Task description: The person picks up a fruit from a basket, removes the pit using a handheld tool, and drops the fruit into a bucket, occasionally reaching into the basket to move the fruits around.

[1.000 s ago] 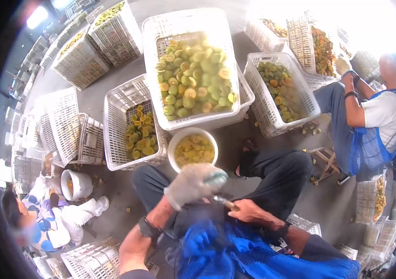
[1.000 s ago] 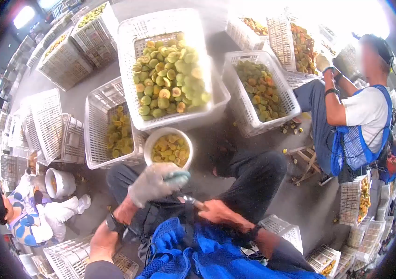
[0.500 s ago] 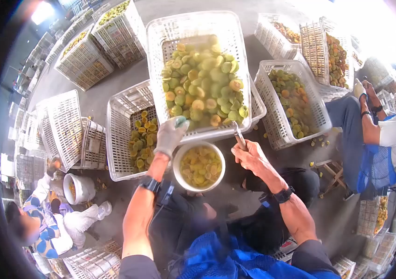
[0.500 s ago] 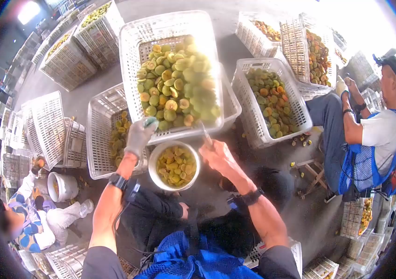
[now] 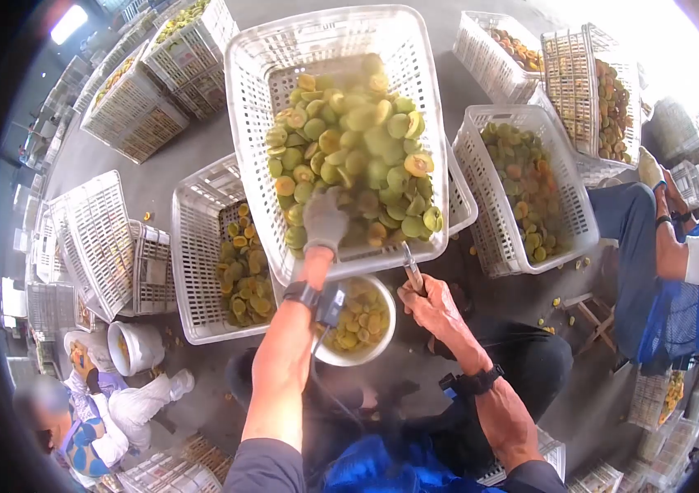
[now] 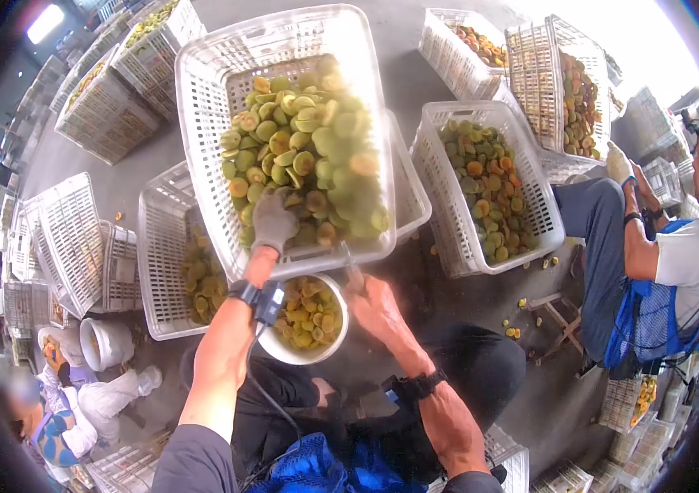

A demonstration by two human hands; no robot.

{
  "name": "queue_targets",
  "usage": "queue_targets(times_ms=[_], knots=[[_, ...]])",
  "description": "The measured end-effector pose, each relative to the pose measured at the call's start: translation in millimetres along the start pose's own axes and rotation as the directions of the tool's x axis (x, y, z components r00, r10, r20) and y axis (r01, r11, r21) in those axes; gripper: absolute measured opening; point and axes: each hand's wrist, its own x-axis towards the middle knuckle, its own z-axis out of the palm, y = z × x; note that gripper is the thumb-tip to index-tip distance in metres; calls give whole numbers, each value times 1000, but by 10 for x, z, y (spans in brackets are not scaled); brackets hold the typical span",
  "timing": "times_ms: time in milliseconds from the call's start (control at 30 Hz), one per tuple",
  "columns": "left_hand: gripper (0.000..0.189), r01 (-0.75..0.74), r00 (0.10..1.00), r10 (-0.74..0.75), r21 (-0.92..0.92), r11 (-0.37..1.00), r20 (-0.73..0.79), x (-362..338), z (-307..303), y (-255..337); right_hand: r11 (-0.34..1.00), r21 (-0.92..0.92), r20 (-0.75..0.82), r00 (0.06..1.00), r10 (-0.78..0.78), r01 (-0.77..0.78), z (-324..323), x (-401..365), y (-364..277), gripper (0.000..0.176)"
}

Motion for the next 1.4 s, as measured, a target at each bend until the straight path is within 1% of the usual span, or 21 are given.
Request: queue_targets(times_ms=[33,67,100,133,167,267,300,333,400,433,533,567,667,800,833,867,967,1100,1233,1333,1400], knots=[[32,-20,995,16,-46,999,-96,10,-111,21,997,-46,-32,997,-70,68,-13,-8,-19,21],[29,149,989,-150,-280,948,17,5,-225,57,995,-49,-50,994,-94,92,-19,-7,-48,21],[26,325,946,-281,-472,820,164,37,-652,255,992,-48,-67,991,-118,114,-15,-16,-92,21],[24,491,871,-367,-608,623,328,31,-917,368,989,-50,-83,986,-144,140,-17,-28,-162,21],[25,479,870,-339,-771,419,357,-49,-905,275,997,-72,-38,999,-27,24,-44,-67,-286,31],[22,520,782,-417,-854,26,463,-367,-931,103,970,-53,-89,966,-241,237,182,-141,-322,22],[23,456,814,-366,-886,-80,452,-509,-971,99,952,-136,-82,955,-285,273,264,-197,-377,23],[25,434,794,-375,-878,-201,478,-627,-1031,141,943,-201,-51,958,-281,265,334,-315,-542,25],[30,367,751,-382,-822,-434,538,-850,-1113,296,926,-247,29,957,-288,286,472,-442,-516,26],[33,346,758,-415,-849,-399,504,-910,-1148,440,902,-320,44,955,-292,290,537,-478,-465,26],[28,275,728,-436,-807,-522,530,-1027,-1076,485,818,-499,84,955,-284,287,637,-533,-360,25],[32,315,731,-414,-807,-500,542,-1114,-1088,477,801,-532,99,960,-263,274,647,-550,-353,25],[39,365,679,-476,-820,-441,559,-1237,-1040,449,759,-589,126,959,-254,278,673,-548,-312,20],[52,460,658,-536,-846,-271,530,-1330,-1086,499,703,-620,204,936,-285,349,724,-463,-144,15],[49,473,655,-570,-858,-202,495,-1360,-963,458,711,-615,195,939,-282,341,774,-457,-103,15],[48,510,667,-557,-848,-142,495,-1397,-820,380,719,-612,184,943,-276,330,843,-456,-64,15],[48,587,714,-472,-809,4,516,-1461,-783,278,759,-570,187,949,-252,314,956,-468,82,16],[49,639,733,-364,-766,74,575,-1447,-972,236,797,-560,166,973,-160,226,955,-543,-8,18],[50,639,729,-392,-763,97,561,-1464,-967,238,788,-588,160,981,-109,183,907,-590,-41,21],[50,648,740,-380,-740,181,555,-1514,-907,197,804,-563,160,980,-122,192,983,-574,142,21],[51,656,750,-324,-713,247,577,-1509,-927,179,818,-447,242,930,-277,361,1049,-536,368,22]])
